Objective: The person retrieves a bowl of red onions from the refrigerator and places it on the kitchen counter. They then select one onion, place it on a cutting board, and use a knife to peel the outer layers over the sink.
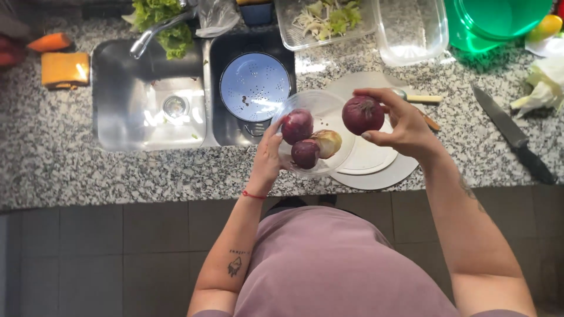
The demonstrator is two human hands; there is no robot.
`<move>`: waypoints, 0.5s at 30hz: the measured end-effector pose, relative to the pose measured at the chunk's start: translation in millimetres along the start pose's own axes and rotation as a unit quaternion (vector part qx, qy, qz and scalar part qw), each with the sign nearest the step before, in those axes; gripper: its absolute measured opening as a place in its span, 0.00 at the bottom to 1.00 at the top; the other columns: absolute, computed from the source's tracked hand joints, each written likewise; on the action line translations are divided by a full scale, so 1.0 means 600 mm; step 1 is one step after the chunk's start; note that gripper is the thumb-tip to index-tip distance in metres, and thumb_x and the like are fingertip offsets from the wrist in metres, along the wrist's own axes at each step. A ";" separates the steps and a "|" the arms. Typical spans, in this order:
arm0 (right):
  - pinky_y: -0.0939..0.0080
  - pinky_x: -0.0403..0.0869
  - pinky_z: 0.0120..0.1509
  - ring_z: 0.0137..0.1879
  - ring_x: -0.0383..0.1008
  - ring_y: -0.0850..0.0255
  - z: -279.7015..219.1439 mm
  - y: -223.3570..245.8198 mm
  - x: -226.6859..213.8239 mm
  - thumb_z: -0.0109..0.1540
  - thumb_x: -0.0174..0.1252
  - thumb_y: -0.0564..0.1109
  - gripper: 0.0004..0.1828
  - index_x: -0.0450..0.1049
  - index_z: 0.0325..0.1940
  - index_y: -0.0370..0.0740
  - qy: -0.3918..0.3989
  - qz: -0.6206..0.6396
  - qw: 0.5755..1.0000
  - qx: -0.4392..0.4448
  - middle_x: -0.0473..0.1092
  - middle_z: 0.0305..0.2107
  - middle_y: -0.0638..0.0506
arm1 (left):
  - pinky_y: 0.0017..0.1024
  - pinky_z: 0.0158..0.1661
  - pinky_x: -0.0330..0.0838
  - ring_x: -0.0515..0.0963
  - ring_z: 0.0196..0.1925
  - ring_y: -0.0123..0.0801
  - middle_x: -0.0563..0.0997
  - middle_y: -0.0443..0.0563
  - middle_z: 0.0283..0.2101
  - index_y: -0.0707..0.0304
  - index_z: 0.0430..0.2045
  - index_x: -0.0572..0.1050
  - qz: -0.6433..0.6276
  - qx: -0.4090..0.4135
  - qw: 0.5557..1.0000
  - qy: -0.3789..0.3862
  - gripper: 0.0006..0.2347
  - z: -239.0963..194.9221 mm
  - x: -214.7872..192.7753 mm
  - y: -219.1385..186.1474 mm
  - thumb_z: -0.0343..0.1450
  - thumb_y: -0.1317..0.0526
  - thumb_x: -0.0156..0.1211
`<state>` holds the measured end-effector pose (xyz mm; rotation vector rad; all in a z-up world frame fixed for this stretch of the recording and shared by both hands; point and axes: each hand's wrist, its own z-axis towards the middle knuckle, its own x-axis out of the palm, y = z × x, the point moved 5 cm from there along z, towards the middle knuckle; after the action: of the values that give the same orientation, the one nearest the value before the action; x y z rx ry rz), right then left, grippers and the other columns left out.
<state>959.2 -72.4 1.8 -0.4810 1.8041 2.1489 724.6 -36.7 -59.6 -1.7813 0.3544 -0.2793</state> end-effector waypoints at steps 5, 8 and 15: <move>0.56 0.61 0.62 0.57 0.61 0.58 -0.007 -0.037 0.009 0.47 0.64 0.44 0.42 0.59 0.63 0.32 0.011 0.222 0.973 0.058 0.63 0.51 0.43 | 0.48 0.62 0.50 0.56 0.65 0.56 0.59 0.69 0.62 0.64 0.59 0.61 -0.006 0.038 0.996 -0.081 0.20 -0.022 -0.001 0.016 0.73 0.57 0.36; 0.62 0.57 0.57 0.51 0.58 0.60 0.010 -0.049 0.014 0.43 0.72 0.50 0.43 0.66 0.60 0.41 0.023 0.023 0.999 -0.025 0.65 0.45 0.51 | 0.48 0.63 0.47 0.55 0.66 0.56 0.58 0.69 0.62 0.64 0.60 0.59 -0.013 0.033 0.995 -0.089 0.21 -0.035 0.013 0.021 0.73 0.56 0.36; 0.62 0.52 0.57 0.53 0.57 0.62 0.030 -0.035 0.039 0.42 0.74 0.48 0.39 0.70 0.56 0.48 0.020 -0.040 0.995 -0.088 0.68 0.46 0.58 | 0.50 0.63 0.46 0.53 0.67 0.59 0.57 0.71 0.63 0.64 0.60 0.59 -0.008 0.040 0.996 -0.085 0.21 -0.038 0.029 0.015 0.73 0.57 0.35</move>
<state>945.9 -50.6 -24.3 -0.6310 1.5951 2.2679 731.6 -65.5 -62.9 -1.7164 0.2035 -0.1492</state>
